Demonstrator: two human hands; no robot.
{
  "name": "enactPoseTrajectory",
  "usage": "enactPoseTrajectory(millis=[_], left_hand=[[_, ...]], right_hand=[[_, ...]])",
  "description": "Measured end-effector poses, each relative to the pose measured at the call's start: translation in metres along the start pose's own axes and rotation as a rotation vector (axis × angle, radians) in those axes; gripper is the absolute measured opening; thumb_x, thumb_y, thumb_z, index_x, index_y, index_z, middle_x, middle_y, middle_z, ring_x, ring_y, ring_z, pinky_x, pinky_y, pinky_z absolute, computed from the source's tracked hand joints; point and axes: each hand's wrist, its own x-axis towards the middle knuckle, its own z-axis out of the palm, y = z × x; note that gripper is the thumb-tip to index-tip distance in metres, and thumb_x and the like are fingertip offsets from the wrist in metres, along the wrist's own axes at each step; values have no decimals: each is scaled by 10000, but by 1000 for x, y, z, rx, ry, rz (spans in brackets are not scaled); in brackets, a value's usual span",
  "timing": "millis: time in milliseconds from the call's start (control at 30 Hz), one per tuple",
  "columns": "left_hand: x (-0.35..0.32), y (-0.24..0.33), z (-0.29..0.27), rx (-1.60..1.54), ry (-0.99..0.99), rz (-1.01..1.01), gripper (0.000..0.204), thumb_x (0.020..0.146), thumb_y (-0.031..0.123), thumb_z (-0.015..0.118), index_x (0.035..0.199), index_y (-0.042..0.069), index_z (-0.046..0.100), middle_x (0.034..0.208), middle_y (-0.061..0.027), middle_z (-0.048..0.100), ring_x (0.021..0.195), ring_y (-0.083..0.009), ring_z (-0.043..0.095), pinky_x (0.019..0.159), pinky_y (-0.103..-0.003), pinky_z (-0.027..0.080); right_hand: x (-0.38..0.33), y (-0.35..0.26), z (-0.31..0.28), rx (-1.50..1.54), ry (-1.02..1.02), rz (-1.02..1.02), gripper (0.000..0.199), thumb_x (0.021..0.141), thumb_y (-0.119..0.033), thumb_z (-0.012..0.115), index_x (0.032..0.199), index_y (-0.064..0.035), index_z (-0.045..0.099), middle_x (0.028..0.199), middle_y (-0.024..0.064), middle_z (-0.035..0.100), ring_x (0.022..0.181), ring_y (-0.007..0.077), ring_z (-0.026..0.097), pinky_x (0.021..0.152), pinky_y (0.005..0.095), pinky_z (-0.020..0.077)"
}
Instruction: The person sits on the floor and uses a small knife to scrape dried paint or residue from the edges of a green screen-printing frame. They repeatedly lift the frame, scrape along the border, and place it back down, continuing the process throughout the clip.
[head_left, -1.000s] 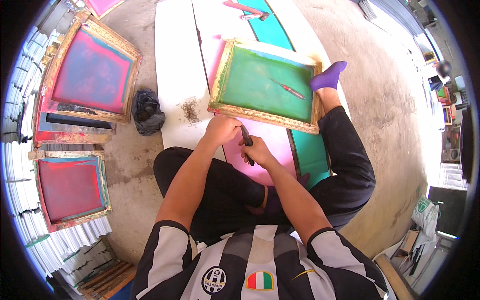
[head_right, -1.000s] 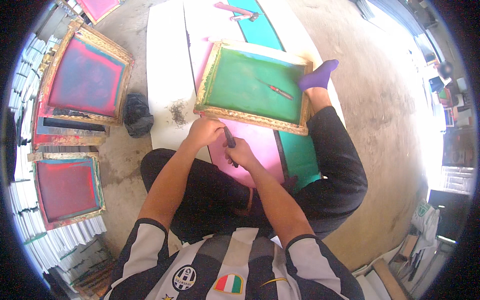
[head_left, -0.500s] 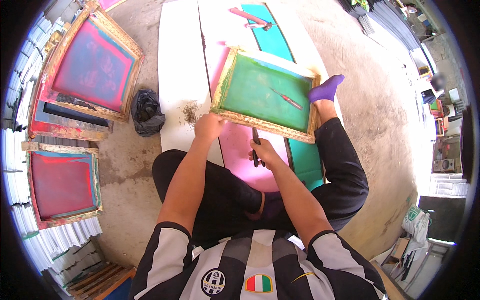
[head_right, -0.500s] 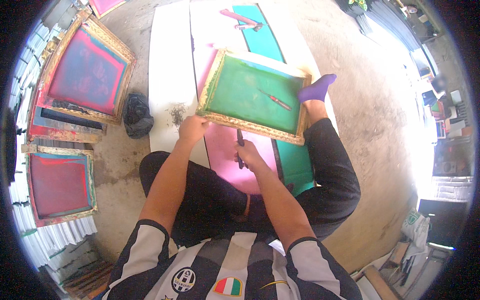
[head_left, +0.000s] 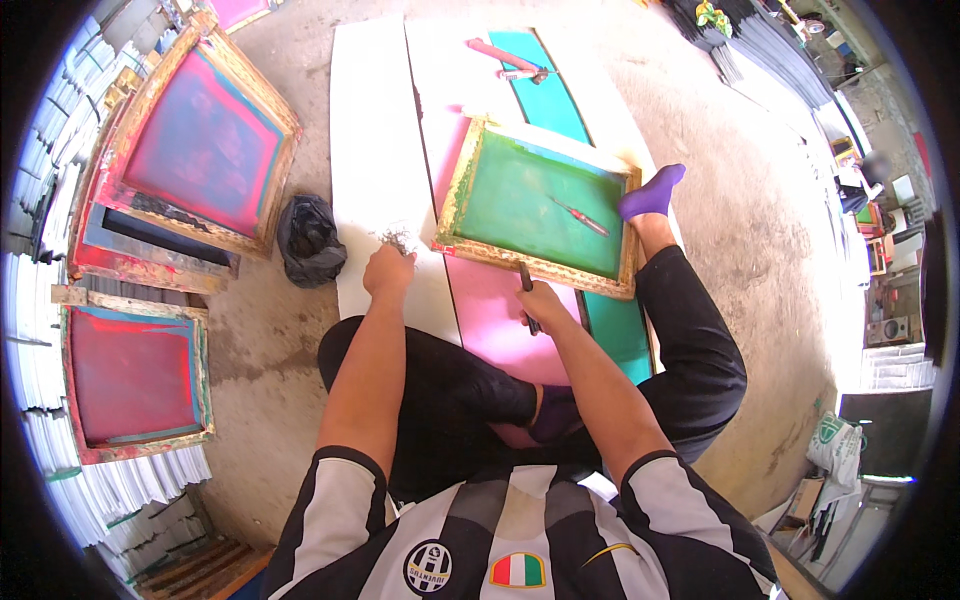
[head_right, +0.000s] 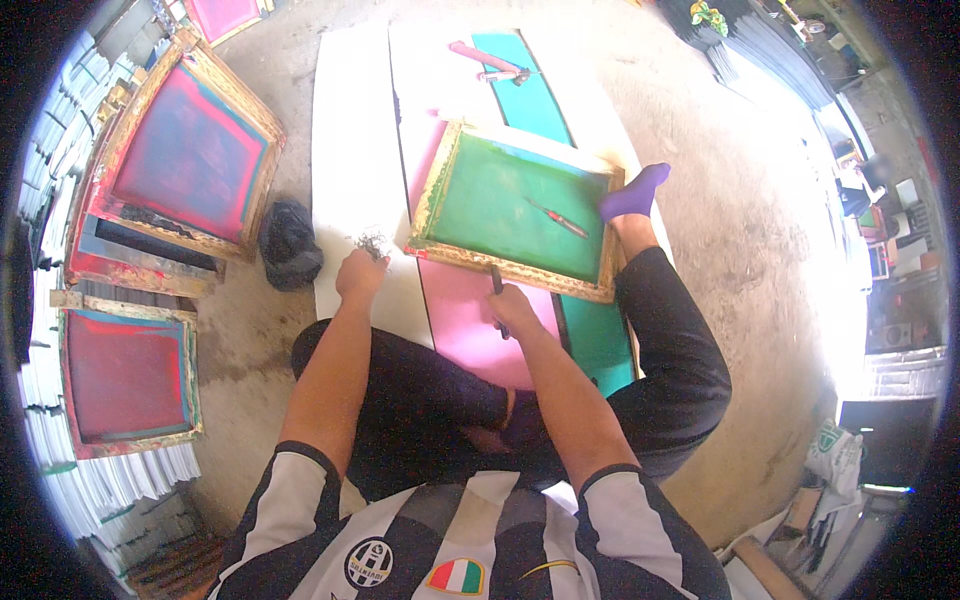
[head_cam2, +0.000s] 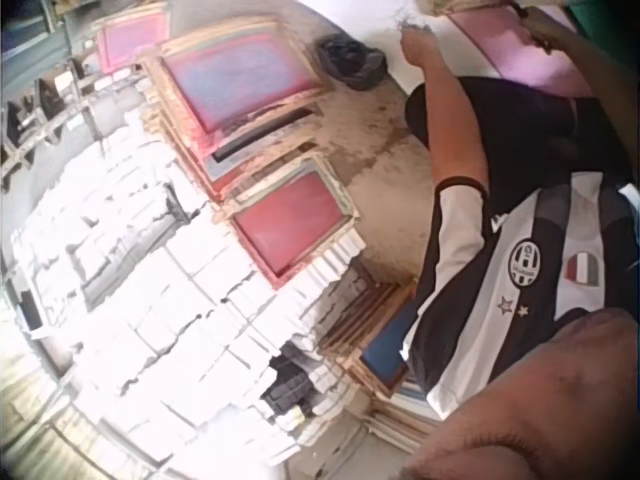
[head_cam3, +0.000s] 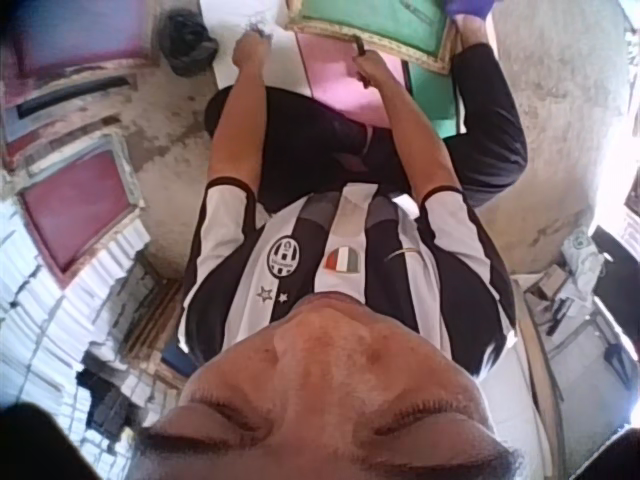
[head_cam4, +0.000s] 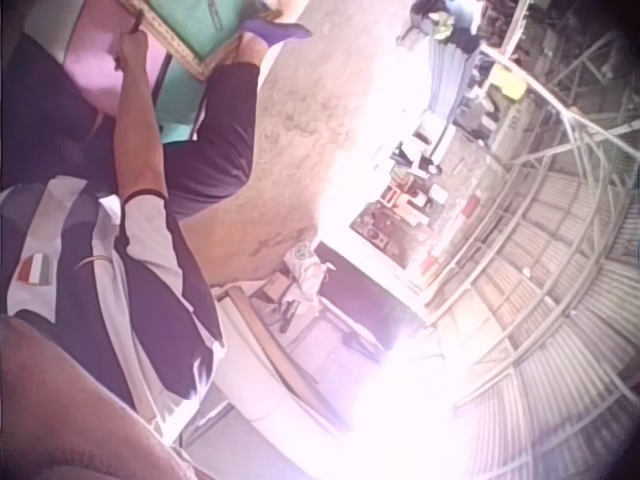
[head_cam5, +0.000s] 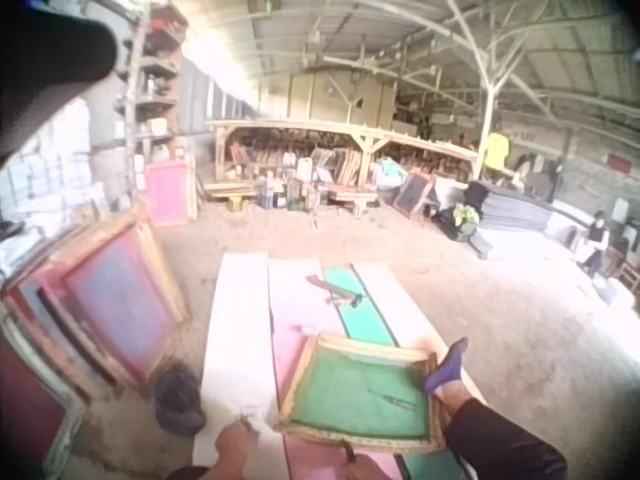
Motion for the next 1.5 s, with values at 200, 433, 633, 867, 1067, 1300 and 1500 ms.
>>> enactPoseTrajectory(millis=[200, 433, 633, 867, 1067, 1300, 1500], left_hand=[[-7, 19, -7, -11, -94, 25, 503, 878, 548, 689, 1027, 73, 758, 1066, -161, 751, 1029, -353, 716, 860, -475, 562], [-31, 27, -15, -138, -77, 184, 491, 869, 513, 699, 886, 26, 757, 892, -202, 738, 877, -391, 714, 782, -472, 548], [-24, -8, 8, -214, -152, 428, 449, 877, 438, 698, 885, -8, 747, 845, -216, 719, 818, -393, 699, 739, -466, 531], [-1, -17, 19, -122, -204, 539, 426, 901, 413, 676, 917, -7, 751, 880, -224, 718, 840, -393, 698, 754, -463, 529], [-39, -29, 7, -196, -185, 474, 426, 909, 427, 675, 900, 8, 753, 873, -215, 715, 831, -395, 692, 757, -476, 531], [-85, -25, -16, -236, -23, 556, 401, 901, 404, 695, 915, 9, 763, 889, -201, 731, 845, -361, 714, 749, -455, 542], [-118, -17, 12, -38, -134, 513, 333, 869, 369, 722, 1004, 72, 787, 1008, -153, 755, 944, -340, 716, 864, -458, 559]], right_hand=[[-14, -28, 6, -138, 96, 112, 312, 901, -201, 538, 1041, 73, 588, 688, 163, 636, 531, 239, 637, 425, 422, 498], [-21, -31, 8, -109, 189, 88, 142, 879, -137, 531, 885, -4, 579, 645, 124, 614, 474, 229, 604, 415, 389, 469], [-22, -11, 20, 2, 226, 10, 133, 886, -150, 547, 873, -20, 571, 613, 115, 598, 449, 216, 588, 412, 385, 468], [-12, 3, 17, 208, 96, 70, 142, 873, -168, 587, 915, -35, 614, 640, 110, 596, 483, 221, 589, 427, 400, 469], [11, 19, 18, 327, -16, 60, 163, 878, -166, 636, 975, -39, 605, 678, 132, 604, 513, 226, 597, 427, 412, 469], [15, 15, 17, 344, -158, 60, 328, 969, -248, 631, 1207, -36, 553, 743, 170, 644, 557, 262, 640, 456, 423, 510], [1, 27, -11, 332, -202, 90, 449, 1000, -269, 594, 1349, -11, 479, 885, 235, 667, 627, 306, 675, 527, 440, 554]])
